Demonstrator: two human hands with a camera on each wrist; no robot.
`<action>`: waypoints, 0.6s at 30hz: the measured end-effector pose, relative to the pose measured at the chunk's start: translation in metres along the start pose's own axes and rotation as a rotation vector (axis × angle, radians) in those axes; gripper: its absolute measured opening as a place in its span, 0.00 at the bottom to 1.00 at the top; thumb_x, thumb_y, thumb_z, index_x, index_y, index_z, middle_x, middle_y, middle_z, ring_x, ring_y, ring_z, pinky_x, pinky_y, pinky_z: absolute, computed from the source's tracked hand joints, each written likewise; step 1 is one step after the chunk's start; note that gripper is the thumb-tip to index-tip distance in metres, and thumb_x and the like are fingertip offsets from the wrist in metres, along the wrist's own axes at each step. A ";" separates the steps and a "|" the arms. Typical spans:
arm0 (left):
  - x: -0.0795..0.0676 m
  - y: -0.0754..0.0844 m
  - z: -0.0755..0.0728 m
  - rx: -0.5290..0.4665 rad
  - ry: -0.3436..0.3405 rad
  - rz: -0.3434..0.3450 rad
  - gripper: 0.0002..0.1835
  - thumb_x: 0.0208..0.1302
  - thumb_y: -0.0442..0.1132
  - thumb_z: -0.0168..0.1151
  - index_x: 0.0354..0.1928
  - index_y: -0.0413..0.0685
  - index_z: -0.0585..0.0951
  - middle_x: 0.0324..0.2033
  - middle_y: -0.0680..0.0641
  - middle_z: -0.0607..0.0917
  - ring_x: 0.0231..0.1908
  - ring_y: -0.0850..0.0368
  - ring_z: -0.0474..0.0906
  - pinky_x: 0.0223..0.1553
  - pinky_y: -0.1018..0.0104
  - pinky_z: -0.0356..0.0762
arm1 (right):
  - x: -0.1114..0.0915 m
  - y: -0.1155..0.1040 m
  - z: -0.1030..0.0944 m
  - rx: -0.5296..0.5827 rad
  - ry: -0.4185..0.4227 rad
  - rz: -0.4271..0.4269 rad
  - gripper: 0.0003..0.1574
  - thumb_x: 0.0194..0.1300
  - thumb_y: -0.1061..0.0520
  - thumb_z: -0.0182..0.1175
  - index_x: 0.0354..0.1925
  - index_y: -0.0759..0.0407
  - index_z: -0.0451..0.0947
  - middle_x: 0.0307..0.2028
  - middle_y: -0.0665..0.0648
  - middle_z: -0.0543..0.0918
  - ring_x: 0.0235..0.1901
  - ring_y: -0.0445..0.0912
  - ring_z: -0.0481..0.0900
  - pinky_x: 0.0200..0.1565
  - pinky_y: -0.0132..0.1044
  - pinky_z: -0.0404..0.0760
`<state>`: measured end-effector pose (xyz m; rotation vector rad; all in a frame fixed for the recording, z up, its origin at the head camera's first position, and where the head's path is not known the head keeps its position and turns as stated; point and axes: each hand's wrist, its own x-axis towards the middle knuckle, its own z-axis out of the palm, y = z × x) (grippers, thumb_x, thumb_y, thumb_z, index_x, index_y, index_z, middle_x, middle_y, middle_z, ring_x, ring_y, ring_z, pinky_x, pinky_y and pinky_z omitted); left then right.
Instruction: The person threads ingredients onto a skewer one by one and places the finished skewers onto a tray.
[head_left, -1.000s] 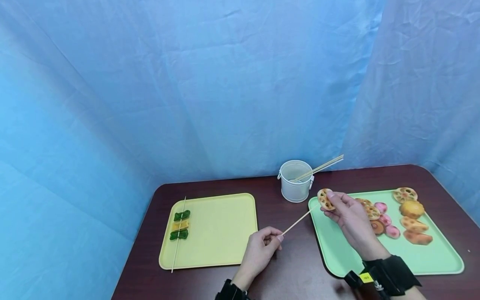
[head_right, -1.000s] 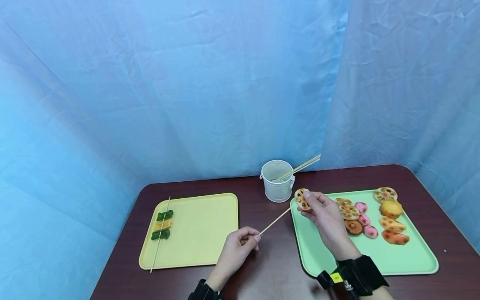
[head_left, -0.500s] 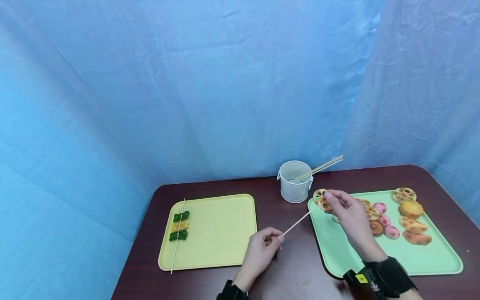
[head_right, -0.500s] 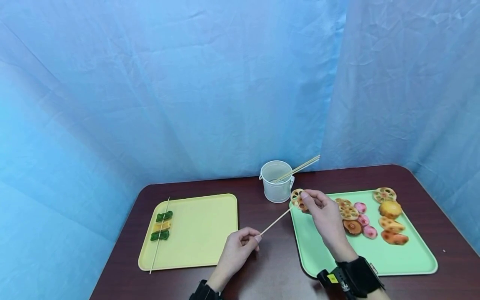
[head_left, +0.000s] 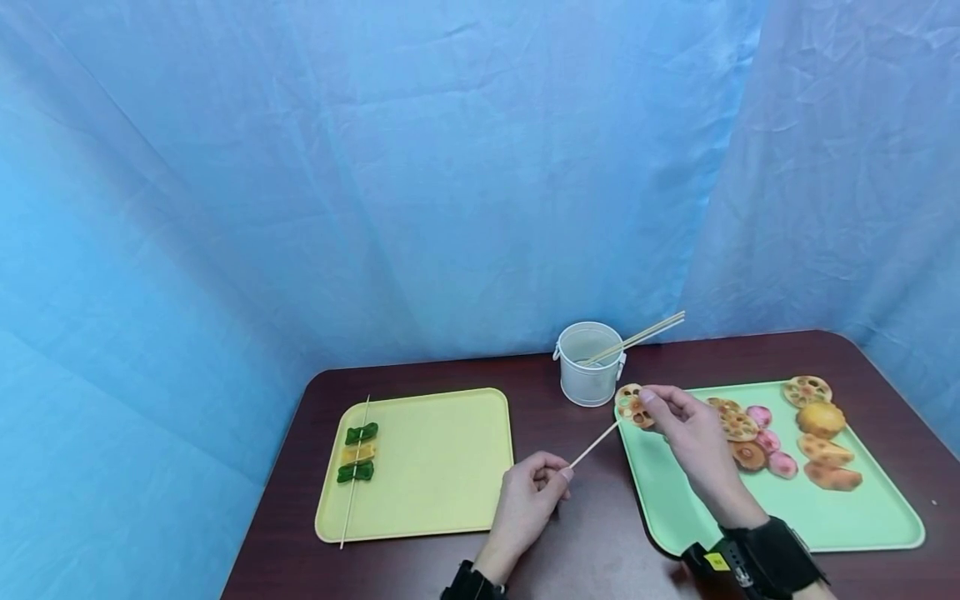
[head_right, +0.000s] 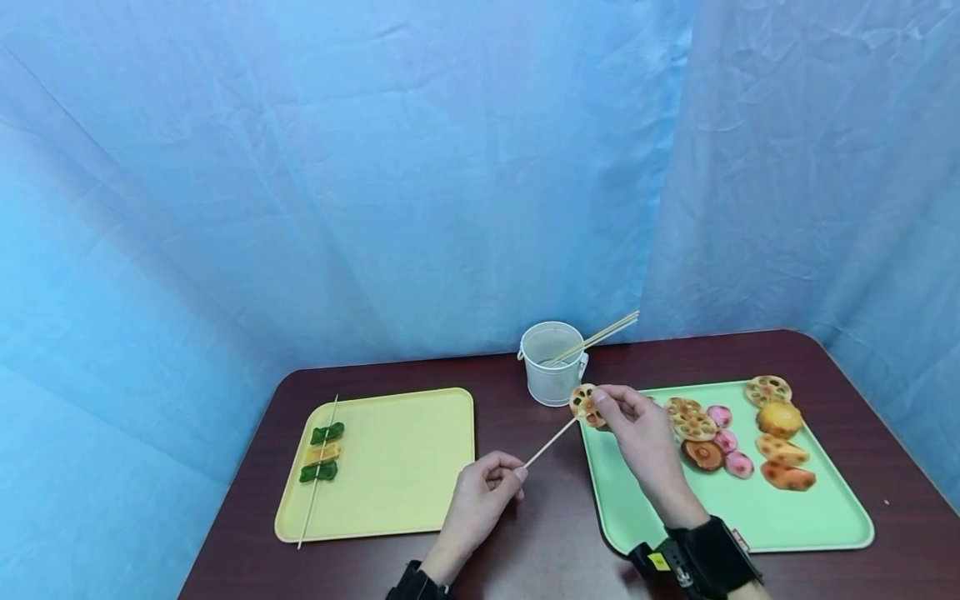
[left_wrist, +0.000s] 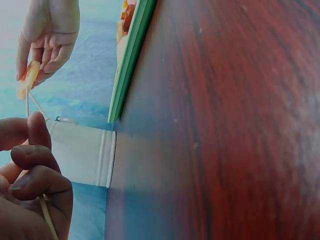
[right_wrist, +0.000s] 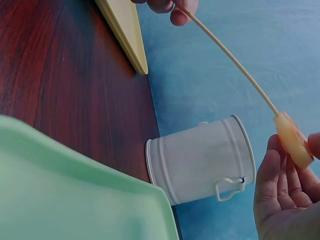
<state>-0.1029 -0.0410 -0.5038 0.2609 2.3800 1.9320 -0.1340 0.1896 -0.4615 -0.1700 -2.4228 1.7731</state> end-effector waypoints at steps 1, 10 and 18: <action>0.000 0.001 0.001 -0.004 0.004 -0.003 0.06 0.62 0.40 0.63 0.34 0.44 0.83 0.18 0.49 0.82 0.15 0.45 0.74 0.14 0.78 0.62 | 0.000 0.000 0.001 0.009 -0.002 0.000 0.34 0.68 0.37 0.52 0.55 0.63 0.76 0.40 0.48 0.84 0.37 0.36 0.80 0.37 0.33 0.80; -0.005 0.035 0.002 -0.017 0.042 -0.026 0.04 0.61 0.31 0.61 0.32 0.36 0.81 0.19 0.41 0.82 0.12 0.67 0.65 0.15 0.80 0.59 | -0.001 0.001 0.009 0.069 -0.005 0.009 0.35 0.68 0.38 0.53 0.55 0.66 0.75 0.42 0.47 0.83 0.38 0.35 0.80 0.39 0.33 0.81; -0.003 0.032 0.006 -0.054 0.064 0.000 0.05 0.61 0.30 0.62 0.31 0.34 0.82 0.20 0.36 0.82 0.13 0.70 0.64 0.15 0.80 0.58 | -0.002 -0.001 0.013 0.134 0.013 0.050 0.35 0.67 0.39 0.54 0.55 0.68 0.74 0.41 0.45 0.81 0.38 0.34 0.79 0.39 0.30 0.80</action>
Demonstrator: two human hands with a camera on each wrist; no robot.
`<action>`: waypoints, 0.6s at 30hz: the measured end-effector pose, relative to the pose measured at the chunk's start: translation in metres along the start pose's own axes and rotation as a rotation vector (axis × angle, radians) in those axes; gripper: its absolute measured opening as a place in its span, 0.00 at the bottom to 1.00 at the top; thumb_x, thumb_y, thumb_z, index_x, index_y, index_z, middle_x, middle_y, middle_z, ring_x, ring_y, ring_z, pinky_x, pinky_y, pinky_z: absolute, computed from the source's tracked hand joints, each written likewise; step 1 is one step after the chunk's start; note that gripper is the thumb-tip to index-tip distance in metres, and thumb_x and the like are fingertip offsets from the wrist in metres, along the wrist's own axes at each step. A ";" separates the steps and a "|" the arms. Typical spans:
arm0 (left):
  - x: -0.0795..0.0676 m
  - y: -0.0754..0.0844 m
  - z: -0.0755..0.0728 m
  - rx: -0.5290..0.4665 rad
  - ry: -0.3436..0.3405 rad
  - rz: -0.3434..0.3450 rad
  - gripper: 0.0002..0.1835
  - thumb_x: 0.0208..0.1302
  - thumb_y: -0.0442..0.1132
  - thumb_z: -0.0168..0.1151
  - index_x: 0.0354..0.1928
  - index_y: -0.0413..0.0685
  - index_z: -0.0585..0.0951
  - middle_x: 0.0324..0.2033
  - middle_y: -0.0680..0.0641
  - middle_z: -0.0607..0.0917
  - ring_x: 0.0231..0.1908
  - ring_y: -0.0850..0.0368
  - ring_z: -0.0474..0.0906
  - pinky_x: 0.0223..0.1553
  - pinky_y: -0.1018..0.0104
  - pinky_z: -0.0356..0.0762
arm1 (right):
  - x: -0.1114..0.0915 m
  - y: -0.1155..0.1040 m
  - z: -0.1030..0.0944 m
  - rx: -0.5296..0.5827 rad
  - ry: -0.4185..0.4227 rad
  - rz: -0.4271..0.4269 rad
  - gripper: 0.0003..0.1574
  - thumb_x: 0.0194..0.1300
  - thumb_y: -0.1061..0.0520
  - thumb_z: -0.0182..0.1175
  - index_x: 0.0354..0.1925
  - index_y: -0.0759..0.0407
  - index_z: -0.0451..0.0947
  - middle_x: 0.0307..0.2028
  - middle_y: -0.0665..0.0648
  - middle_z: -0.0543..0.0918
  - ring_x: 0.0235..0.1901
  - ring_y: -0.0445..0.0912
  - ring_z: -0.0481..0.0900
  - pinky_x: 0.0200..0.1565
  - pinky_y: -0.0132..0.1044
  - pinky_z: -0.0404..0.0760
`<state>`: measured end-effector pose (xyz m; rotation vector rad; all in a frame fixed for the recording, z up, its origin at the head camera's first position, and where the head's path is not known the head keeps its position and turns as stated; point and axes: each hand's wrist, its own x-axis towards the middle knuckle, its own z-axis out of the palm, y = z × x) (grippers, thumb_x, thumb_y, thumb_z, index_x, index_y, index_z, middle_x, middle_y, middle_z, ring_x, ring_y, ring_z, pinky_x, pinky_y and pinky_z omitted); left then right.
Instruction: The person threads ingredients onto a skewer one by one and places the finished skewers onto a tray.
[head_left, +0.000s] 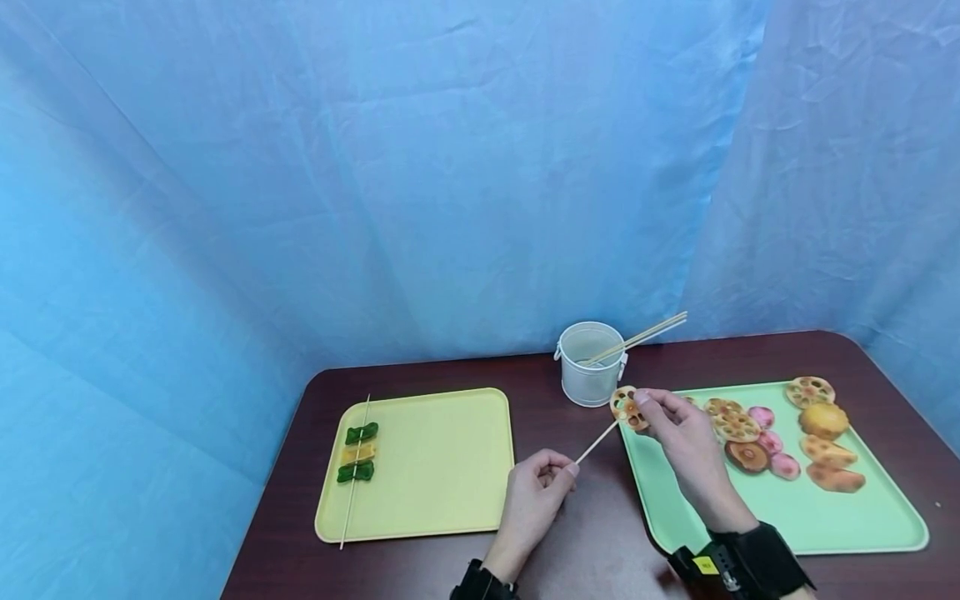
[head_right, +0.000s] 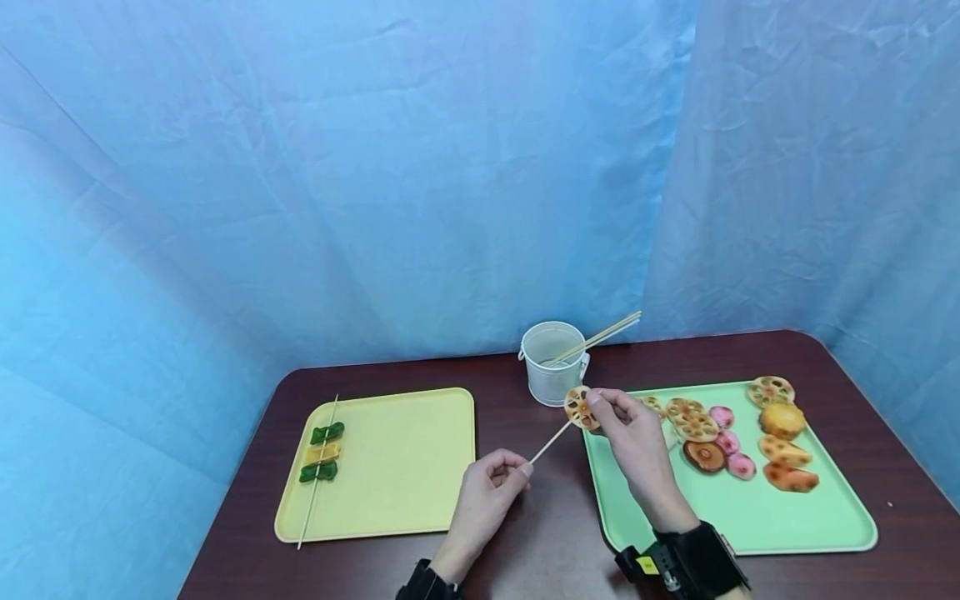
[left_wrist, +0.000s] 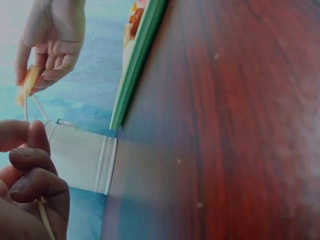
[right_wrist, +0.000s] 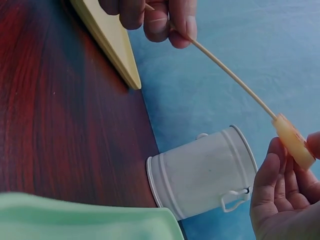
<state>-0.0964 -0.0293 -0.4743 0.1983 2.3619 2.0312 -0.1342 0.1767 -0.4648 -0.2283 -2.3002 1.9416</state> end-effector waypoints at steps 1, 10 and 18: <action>0.000 0.000 0.000 -0.003 0.002 0.006 0.05 0.60 0.30 0.62 0.31 0.34 0.82 0.20 0.37 0.82 0.13 0.70 0.63 0.15 0.80 0.58 | 0.000 0.000 0.000 0.004 0.005 0.003 0.36 0.67 0.39 0.54 0.55 0.69 0.74 0.41 0.44 0.81 0.38 0.34 0.79 0.39 0.30 0.80; 0.005 0.009 0.000 0.040 0.013 0.064 0.04 0.60 0.29 0.62 0.30 0.35 0.82 0.19 0.41 0.82 0.13 0.70 0.64 0.15 0.80 0.58 | 0.001 -0.001 -0.001 0.006 0.018 0.002 0.34 0.68 0.39 0.54 0.55 0.68 0.74 0.43 0.45 0.80 0.41 0.33 0.78 0.39 0.27 0.78; 0.008 0.015 -0.005 0.087 0.001 0.080 0.04 0.60 0.30 0.62 0.30 0.35 0.83 0.20 0.41 0.83 0.15 0.70 0.66 0.17 0.81 0.59 | -0.001 0.000 0.002 -0.032 -0.019 -0.041 0.30 0.68 0.41 0.55 0.48 0.68 0.77 0.37 0.49 0.83 0.36 0.36 0.79 0.39 0.30 0.79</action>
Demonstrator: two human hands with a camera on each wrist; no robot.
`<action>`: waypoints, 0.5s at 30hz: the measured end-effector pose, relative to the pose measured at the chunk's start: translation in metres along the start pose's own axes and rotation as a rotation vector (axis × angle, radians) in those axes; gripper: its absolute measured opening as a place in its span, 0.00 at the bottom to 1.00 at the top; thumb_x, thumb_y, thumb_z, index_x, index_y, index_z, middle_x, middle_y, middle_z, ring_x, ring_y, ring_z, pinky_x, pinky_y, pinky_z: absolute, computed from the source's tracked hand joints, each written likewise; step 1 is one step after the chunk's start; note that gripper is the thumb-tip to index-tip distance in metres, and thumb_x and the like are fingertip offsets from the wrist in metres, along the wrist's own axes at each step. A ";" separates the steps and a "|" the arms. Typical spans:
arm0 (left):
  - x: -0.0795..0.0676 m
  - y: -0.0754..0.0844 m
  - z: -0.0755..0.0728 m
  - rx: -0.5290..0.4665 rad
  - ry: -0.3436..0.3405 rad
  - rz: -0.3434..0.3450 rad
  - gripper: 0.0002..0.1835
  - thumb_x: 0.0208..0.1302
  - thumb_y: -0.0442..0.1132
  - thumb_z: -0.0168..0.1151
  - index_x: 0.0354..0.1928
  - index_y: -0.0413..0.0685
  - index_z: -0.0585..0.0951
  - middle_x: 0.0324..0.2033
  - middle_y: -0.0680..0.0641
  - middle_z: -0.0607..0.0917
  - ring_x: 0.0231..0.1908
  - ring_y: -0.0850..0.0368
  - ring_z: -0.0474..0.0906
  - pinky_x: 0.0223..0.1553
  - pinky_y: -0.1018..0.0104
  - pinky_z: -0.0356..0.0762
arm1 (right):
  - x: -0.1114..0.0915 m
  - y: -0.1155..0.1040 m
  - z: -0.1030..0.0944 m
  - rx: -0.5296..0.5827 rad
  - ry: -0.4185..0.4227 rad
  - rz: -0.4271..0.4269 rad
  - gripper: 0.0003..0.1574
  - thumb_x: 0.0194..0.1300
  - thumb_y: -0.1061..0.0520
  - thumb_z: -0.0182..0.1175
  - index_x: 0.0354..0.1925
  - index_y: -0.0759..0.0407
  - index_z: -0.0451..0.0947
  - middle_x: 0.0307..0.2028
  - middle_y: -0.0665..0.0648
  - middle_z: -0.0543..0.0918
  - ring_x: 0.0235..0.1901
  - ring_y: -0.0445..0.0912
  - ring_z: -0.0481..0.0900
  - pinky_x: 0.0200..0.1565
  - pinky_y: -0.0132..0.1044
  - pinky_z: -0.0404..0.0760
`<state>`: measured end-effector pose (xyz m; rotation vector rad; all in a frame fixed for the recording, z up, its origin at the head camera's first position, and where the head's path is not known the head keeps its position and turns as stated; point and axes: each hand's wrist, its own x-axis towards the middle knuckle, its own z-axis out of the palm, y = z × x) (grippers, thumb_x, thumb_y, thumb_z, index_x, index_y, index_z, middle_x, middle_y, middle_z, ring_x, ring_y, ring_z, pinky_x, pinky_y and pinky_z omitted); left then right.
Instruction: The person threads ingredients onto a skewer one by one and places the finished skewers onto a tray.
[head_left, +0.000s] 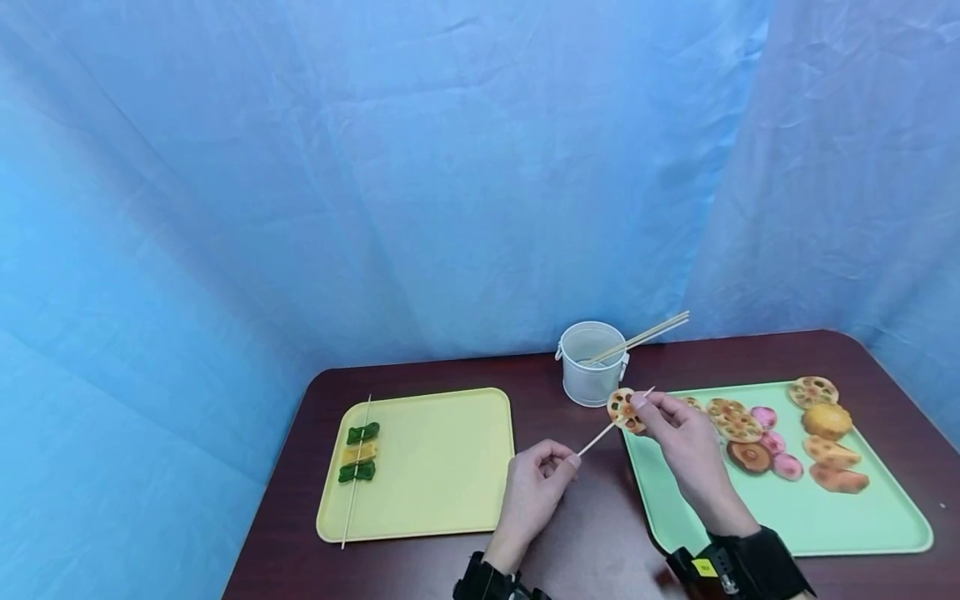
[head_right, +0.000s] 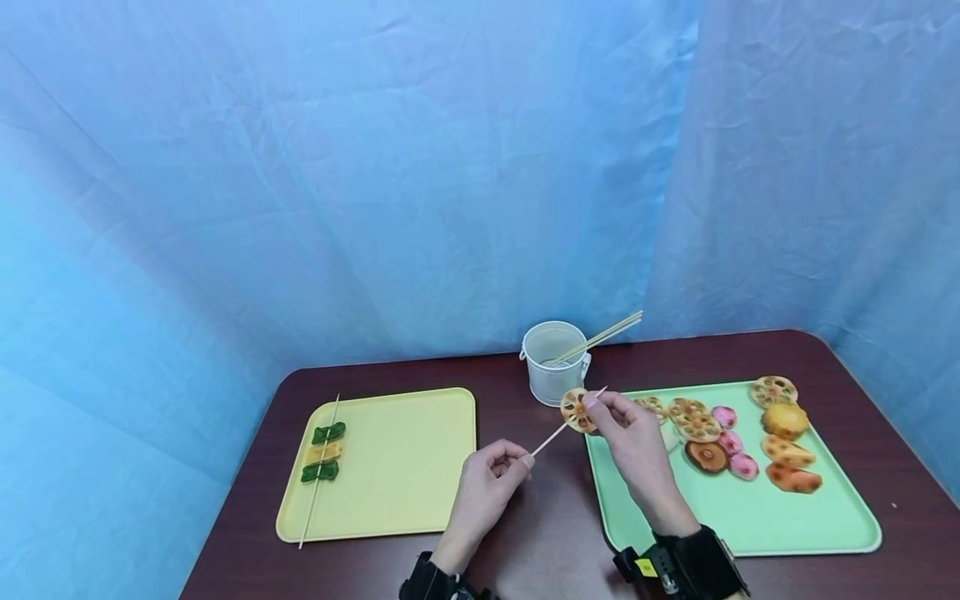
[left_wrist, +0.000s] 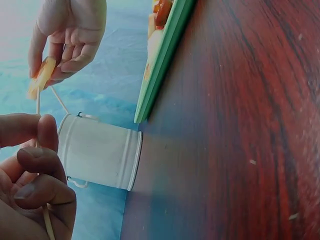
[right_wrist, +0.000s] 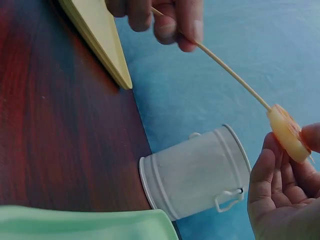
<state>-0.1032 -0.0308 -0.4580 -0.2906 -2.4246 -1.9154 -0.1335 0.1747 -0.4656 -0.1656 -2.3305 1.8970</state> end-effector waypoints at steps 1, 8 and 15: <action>0.000 0.000 0.000 0.000 -0.003 -0.002 0.04 0.60 0.30 0.62 0.30 0.35 0.83 0.20 0.41 0.83 0.15 0.70 0.66 0.17 0.81 0.59 | -0.001 0.000 0.001 -0.004 -0.013 -0.004 0.30 0.68 0.41 0.55 0.46 0.68 0.78 0.36 0.49 0.83 0.35 0.36 0.79 0.39 0.31 0.79; 0.003 -0.011 0.001 -0.014 -0.001 -0.009 0.04 0.60 0.30 0.62 0.30 0.35 0.83 0.21 0.37 0.83 0.14 0.69 0.65 0.16 0.81 0.58 | -0.003 -0.001 0.005 -0.001 -0.049 -0.011 0.30 0.68 0.41 0.54 0.45 0.68 0.78 0.34 0.54 0.83 0.35 0.39 0.80 0.40 0.34 0.80; 0.007 -0.035 0.008 -0.027 0.007 -0.007 0.05 0.61 0.37 0.64 0.31 0.43 0.84 0.20 0.47 0.84 0.13 0.69 0.66 0.15 0.80 0.58 | -0.007 -0.001 0.017 -0.069 -0.102 0.024 0.29 0.66 0.38 0.56 0.43 0.64 0.80 0.37 0.55 0.84 0.36 0.42 0.78 0.39 0.38 0.77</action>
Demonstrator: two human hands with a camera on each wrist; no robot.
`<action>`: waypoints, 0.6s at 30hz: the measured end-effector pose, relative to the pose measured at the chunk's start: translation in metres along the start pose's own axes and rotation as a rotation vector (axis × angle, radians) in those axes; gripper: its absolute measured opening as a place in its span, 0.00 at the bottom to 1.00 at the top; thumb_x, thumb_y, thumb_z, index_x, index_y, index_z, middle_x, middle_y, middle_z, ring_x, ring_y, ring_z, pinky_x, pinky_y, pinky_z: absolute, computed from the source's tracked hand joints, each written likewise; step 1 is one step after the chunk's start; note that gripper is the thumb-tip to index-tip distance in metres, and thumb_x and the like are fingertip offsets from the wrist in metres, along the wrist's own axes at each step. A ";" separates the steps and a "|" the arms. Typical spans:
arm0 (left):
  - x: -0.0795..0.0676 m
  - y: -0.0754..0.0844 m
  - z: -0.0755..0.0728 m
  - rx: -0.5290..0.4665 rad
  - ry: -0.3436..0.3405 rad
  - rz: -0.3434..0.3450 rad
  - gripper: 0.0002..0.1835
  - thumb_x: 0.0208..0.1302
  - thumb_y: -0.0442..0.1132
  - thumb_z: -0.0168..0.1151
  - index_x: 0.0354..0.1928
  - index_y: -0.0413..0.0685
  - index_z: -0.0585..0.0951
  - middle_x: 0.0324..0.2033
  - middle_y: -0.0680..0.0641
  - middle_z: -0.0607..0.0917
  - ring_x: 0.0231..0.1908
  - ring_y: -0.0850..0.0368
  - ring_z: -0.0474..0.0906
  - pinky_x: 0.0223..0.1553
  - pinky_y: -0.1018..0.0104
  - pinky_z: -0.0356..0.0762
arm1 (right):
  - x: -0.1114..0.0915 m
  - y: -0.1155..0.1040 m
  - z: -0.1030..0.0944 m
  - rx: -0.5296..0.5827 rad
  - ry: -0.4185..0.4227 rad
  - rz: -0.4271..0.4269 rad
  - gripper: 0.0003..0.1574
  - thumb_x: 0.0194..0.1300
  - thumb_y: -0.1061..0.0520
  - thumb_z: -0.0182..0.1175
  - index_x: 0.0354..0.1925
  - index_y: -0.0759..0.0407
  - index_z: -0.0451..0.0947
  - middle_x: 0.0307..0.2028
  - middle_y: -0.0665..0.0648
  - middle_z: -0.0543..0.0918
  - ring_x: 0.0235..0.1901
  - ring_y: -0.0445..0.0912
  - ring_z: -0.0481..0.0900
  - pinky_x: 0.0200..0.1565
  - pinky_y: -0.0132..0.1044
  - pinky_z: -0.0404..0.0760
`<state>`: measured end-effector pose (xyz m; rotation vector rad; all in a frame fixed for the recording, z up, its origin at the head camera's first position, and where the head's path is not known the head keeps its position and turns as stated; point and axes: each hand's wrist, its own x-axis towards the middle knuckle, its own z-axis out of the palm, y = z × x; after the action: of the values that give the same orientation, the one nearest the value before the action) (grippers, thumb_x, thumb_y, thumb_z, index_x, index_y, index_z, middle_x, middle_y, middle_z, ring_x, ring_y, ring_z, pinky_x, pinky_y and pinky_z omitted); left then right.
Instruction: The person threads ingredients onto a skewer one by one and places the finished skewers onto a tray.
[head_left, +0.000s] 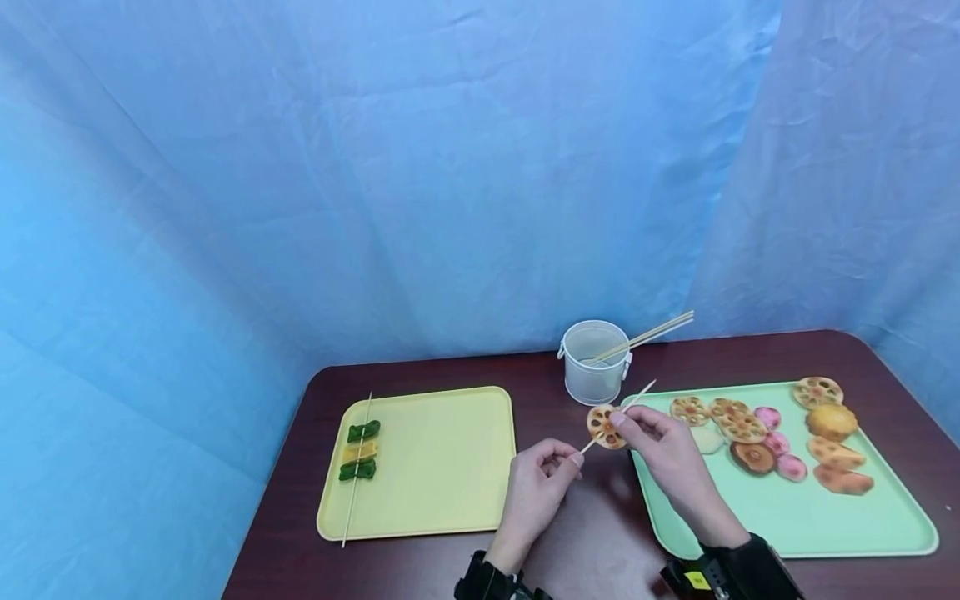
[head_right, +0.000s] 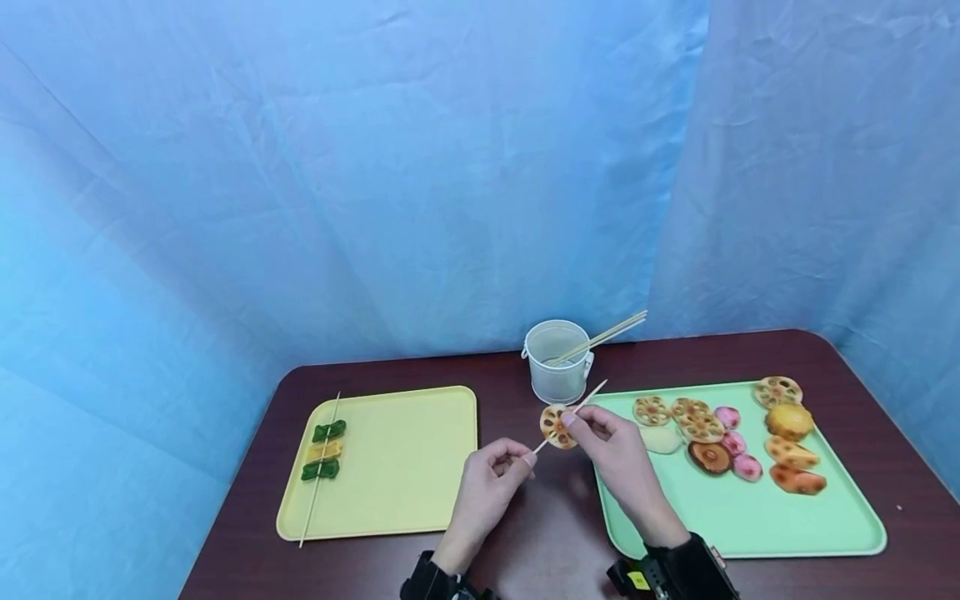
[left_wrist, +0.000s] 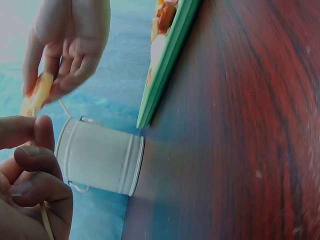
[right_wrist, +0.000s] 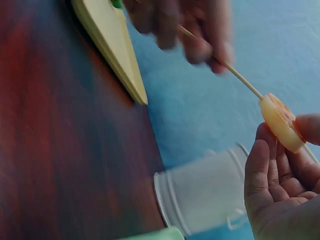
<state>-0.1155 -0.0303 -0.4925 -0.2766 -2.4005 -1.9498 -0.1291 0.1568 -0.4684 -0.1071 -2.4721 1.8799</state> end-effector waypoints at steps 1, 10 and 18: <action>0.000 -0.001 0.001 -0.007 -0.001 0.003 0.05 0.61 0.38 0.64 0.31 0.44 0.84 0.20 0.49 0.84 0.13 0.69 0.66 0.15 0.79 0.58 | -0.001 0.000 0.003 -0.002 -0.014 0.011 0.30 0.65 0.37 0.56 0.43 0.63 0.80 0.39 0.55 0.84 0.38 0.42 0.78 0.40 0.38 0.78; 0.000 0.002 0.003 -0.023 -0.002 -0.014 0.06 0.62 0.42 0.64 0.32 0.48 0.84 0.20 0.54 0.83 0.12 0.68 0.67 0.13 0.79 0.60 | -0.006 -0.005 0.012 -0.002 -0.060 0.064 0.32 0.63 0.35 0.57 0.44 0.62 0.81 0.43 0.55 0.85 0.42 0.42 0.80 0.44 0.41 0.78; -0.002 0.008 -0.002 0.014 -0.007 -0.006 0.05 0.62 0.37 0.63 0.32 0.42 0.84 0.21 0.49 0.83 0.14 0.70 0.65 0.15 0.79 0.58 | -0.003 -0.004 0.005 -0.036 0.012 0.031 0.32 0.65 0.35 0.55 0.44 0.62 0.81 0.36 0.55 0.84 0.35 0.42 0.78 0.38 0.38 0.75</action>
<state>-0.1127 -0.0308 -0.4848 -0.2765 -2.4209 -1.9372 -0.1267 0.1512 -0.4660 -0.1587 -2.5114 1.8413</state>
